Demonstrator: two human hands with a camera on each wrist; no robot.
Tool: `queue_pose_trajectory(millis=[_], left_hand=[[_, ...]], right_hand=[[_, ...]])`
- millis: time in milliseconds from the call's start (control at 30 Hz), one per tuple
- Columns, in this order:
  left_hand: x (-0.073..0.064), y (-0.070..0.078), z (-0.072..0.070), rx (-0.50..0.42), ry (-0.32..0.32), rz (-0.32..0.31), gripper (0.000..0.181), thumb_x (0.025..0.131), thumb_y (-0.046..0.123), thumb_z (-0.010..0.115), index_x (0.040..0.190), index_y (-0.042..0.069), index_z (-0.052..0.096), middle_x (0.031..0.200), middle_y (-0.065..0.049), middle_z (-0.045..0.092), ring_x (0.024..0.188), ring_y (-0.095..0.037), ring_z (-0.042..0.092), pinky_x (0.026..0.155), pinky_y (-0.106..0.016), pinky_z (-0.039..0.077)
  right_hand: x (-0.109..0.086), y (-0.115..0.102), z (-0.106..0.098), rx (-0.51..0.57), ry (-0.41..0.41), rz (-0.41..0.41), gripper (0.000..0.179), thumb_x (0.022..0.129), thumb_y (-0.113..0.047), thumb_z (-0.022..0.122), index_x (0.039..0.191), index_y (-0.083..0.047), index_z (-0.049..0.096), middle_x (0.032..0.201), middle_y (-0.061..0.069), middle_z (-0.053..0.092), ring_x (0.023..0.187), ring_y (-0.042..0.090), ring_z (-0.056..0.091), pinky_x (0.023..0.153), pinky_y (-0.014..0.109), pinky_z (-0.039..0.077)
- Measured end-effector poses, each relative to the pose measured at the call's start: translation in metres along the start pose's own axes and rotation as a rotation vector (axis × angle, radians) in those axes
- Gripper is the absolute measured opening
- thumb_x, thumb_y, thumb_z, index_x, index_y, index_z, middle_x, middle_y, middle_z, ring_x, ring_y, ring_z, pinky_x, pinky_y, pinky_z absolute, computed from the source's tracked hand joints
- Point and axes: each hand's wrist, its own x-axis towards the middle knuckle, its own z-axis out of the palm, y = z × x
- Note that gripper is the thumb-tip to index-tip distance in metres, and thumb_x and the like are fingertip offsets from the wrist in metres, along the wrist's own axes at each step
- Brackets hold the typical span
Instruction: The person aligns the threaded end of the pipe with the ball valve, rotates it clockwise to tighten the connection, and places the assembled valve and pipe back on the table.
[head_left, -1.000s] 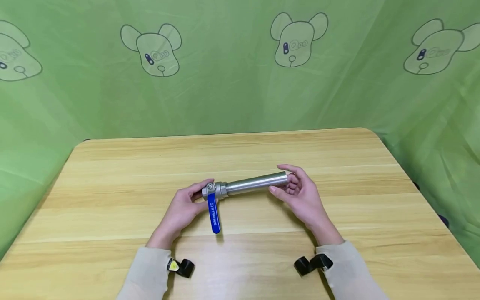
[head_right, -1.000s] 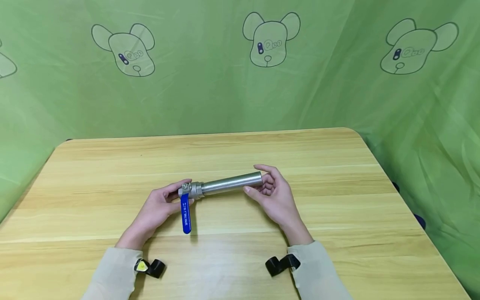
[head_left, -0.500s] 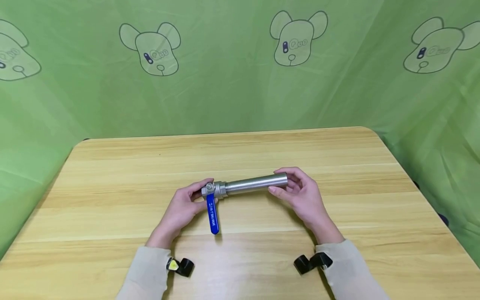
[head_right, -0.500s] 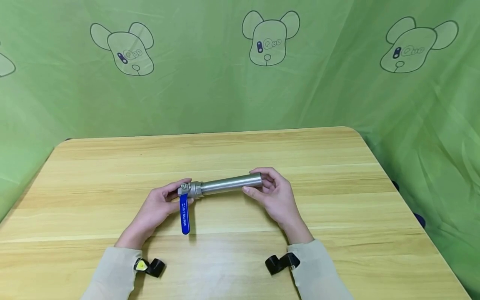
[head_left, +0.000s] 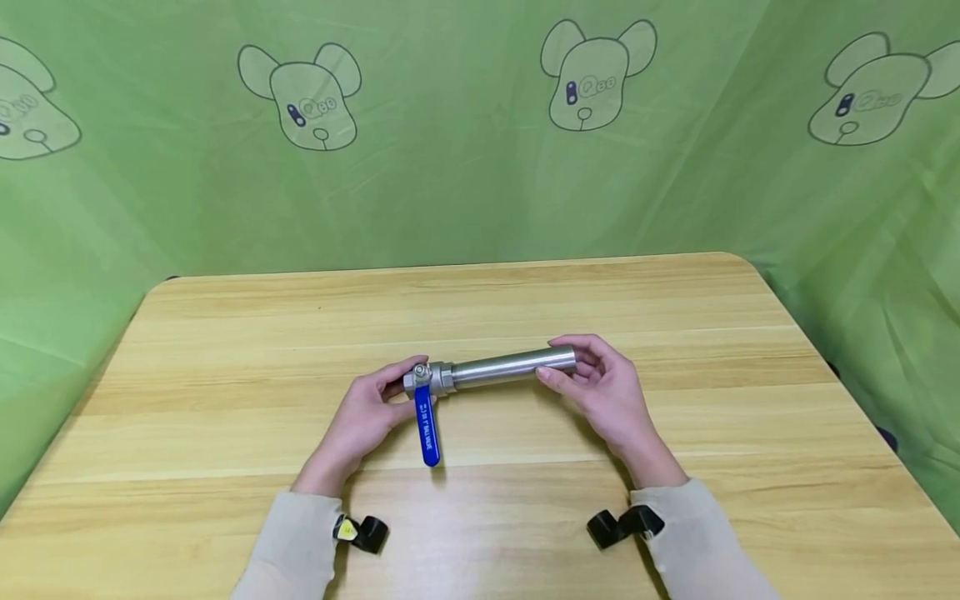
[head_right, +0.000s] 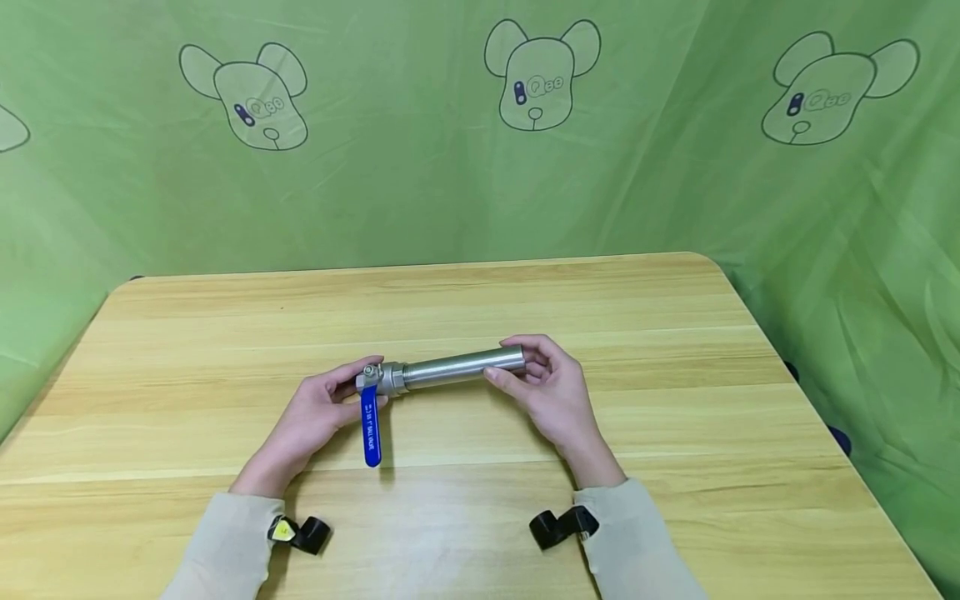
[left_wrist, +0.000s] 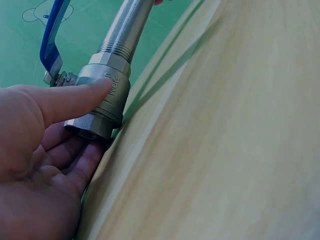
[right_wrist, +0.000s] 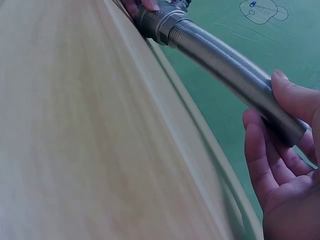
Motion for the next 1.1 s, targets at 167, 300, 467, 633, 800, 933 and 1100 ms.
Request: queue_pose_trajectory(millis=[167, 300, 467, 633, 800, 933, 1100], left_hand=[[0.0001, -0.0002, 0.0002, 0.002, 0.0, 0.001, 0.064, 0.093, 0.007, 0.082, 0.152, 0.021, 0.063, 0.155, -0.012, 0.063, 0.144, -0.03, 0.062, 0.127, -0.047, 0.044], [0.0, -0.0001, 0.0006, 0.001, 0.001, 0.003, 0.064, 0.093, 0.007, 0.082, 0.152, 0.021, 0.063, 0.155, -0.012, 0.063, 0.144, -0.03, 0.062, 0.127, -0.047, 0.044], [-0.0004, 0.0, 0.0008, 0.001, 0.002, 0.003, 0.063, 0.094, 0.006, 0.081, 0.152, 0.02, 0.062, 0.155, -0.012, 0.063, 0.144, -0.031, 0.061, 0.126, -0.048, 0.045], [-0.0007, 0.0001, 0.0008, 0.0, 0.002, 0.006, 0.063, 0.094, 0.005, 0.08, 0.152, 0.02, 0.062, 0.155, -0.013, 0.063, 0.145, -0.031, 0.061, 0.125, -0.048, 0.046], [-0.0007, 0.0, 0.0011, -0.001, 0.001, 0.006, 0.063, 0.094, 0.005, 0.08, 0.152, 0.02, 0.063, 0.155, -0.012, 0.063, 0.145, -0.031, 0.061, 0.125, -0.048, 0.046], [-0.0005, -0.0006, 0.0009, -0.004, -0.001, 0.006, 0.063, 0.094, 0.006, 0.081, 0.152, 0.02, 0.063, 0.155, -0.012, 0.063, 0.144, -0.031, 0.061, 0.125, -0.048, 0.046], [-0.0003, -0.0013, 0.0002, -0.012, -0.003, 0.004, 0.063, 0.093, 0.008, 0.082, 0.152, 0.02, 0.062, 0.154, -0.012, 0.064, 0.143, -0.03, 0.062, 0.126, -0.047, 0.045]], right_hand=[[0.0001, 0.0, 0.0003, 0.018, -0.001, 0.018, 0.047, 0.092, -0.011, 0.086, 0.134, -0.002, 0.067, 0.108, -0.002, 0.073, 0.095, 0.009, 0.075, 0.086, 0.025, 0.067], [0.0002, -0.0002, 0.0014, 0.032, -0.01, 0.023, 0.047, 0.095, -0.013, 0.084, 0.135, 0.0, 0.065, 0.105, -0.001, 0.073, 0.089, 0.011, 0.077, 0.083, 0.028, 0.068], [-0.0002, -0.0005, 0.0023, 0.042, -0.01, 0.029, 0.045, 0.097, -0.016, 0.083, 0.134, 0.001, 0.065, 0.099, -0.002, 0.074, 0.08, 0.014, 0.078, 0.078, 0.031, 0.069], [-0.0004, -0.0006, 0.0025, 0.021, -0.009, 0.028, 0.04, 0.098, -0.021, 0.081, 0.13, -0.002, 0.066, 0.089, -0.002, 0.074, 0.071, 0.015, 0.077, 0.069, 0.031, 0.068], [-0.0009, -0.0014, 0.0022, 0.011, -0.015, 0.025, 0.043, 0.098, -0.022, 0.081, 0.133, -0.002, 0.065, 0.09, -0.002, 0.074, 0.07, 0.015, 0.076, 0.068, 0.03, 0.067], [-0.0022, -0.0033, 0.0003, 0.004, -0.039, 0.01, 0.053, 0.092, -0.011, 0.086, 0.138, -0.002, 0.062, 0.101, -0.003, 0.075, 0.082, 0.012, 0.076, 0.075, 0.026, 0.067], [-0.0024, -0.0031, -0.0031, 0.003, -0.081, -0.052, 0.059, 0.086, 0.002, 0.086, 0.139, -0.001, 0.061, 0.108, -0.002, 0.075, 0.09, 0.011, 0.075, 0.08, 0.024, 0.066]])
